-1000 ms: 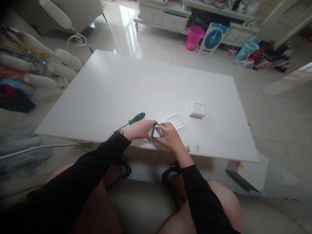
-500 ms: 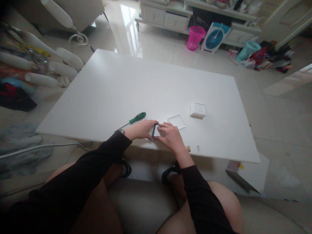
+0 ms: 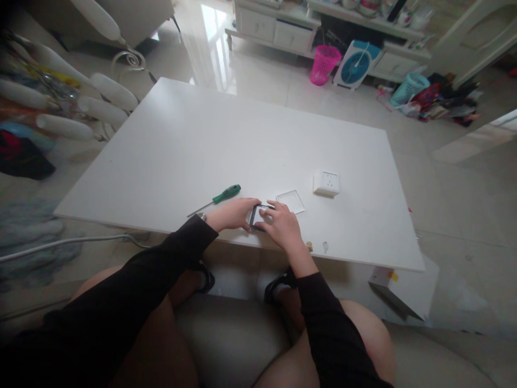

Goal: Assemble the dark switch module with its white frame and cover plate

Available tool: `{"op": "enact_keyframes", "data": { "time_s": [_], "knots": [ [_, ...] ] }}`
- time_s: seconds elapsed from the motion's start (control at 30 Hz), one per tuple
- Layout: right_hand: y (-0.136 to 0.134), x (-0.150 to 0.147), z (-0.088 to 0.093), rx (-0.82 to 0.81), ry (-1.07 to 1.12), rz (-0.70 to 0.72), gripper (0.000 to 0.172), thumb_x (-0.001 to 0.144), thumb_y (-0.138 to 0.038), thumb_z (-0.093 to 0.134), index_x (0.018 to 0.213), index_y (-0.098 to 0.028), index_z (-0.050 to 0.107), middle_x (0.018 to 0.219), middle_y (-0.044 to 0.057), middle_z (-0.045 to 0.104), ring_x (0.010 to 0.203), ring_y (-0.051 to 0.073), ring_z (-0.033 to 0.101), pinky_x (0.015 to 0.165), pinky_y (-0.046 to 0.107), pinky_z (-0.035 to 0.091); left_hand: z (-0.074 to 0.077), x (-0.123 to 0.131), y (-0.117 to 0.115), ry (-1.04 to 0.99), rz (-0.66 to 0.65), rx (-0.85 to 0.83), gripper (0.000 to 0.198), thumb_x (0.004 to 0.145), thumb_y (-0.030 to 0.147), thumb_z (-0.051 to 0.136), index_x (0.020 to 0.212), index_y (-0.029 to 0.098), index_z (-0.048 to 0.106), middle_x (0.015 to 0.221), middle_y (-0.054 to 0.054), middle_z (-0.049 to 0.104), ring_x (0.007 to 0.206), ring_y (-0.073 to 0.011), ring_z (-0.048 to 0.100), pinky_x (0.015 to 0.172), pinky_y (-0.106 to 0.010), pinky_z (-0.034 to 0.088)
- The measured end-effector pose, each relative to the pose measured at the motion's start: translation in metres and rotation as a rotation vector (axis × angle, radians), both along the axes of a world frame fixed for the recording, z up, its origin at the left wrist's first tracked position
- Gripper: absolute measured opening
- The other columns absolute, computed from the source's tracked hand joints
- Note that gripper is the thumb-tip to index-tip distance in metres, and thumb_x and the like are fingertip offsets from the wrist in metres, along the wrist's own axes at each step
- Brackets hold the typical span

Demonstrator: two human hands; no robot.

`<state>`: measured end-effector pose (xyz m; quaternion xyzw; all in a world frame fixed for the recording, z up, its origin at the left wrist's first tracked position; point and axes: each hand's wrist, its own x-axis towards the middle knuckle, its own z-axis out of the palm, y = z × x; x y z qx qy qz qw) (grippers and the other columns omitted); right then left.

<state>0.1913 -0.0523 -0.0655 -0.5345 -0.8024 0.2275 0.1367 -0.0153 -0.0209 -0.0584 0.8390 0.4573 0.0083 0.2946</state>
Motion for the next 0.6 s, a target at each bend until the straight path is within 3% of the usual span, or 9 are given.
{"op": "enact_keyframes", "data": {
  "time_s": [0.27,0.43,0.6],
  "knots": [
    [-0.004,-0.004,0.004,-0.001,-0.061,-0.037,0.023,0.086,-0.041,0.083,0.107,-0.032,0.079,0.145,0.007,0.064,0.132,0.036,0.058,0.105,0.062,0.052,0.003,0.001,-0.001,0.013,0.000,0.003,0.068,0.065,0.026,0.095,0.124,0.017,0.061,0.128,-0.012,0.073,0.119,-0.0299,0.069,0.095,-0.032,0.051],
    [-0.001,0.000,-0.004,-0.021,0.042,-0.010,0.023,0.086,-0.038,0.083,0.106,-0.029,0.078,0.139,0.010,0.067,0.129,0.033,0.060,0.108,0.057,0.051,0.001,0.000,-0.001,0.006,-0.001,-0.005,0.071,0.065,0.029,0.096,0.125,0.016,0.061,0.128,-0.013,0.073,0.121,-0.0308,0.069,0.096,-0.033,0.051],
    [0.004,0.006,-0.012,-0.040,0.167,-0.016,0.048,0.080,-0.036,0.086,0.125,-0.024,0.072,0.132,0.012,0.070,0.126,0.032,0.062,0.112,0.053,0.049,0.005,0.000,-0.001,0.006,0.006,-0.018,0.075,0.066,0.028,0.096,0.130,0.017,0.059,0.134,-0.014,0.071,0.124,-0.0311,0.068,0.100,-0.034,0.050]
  ]
}}
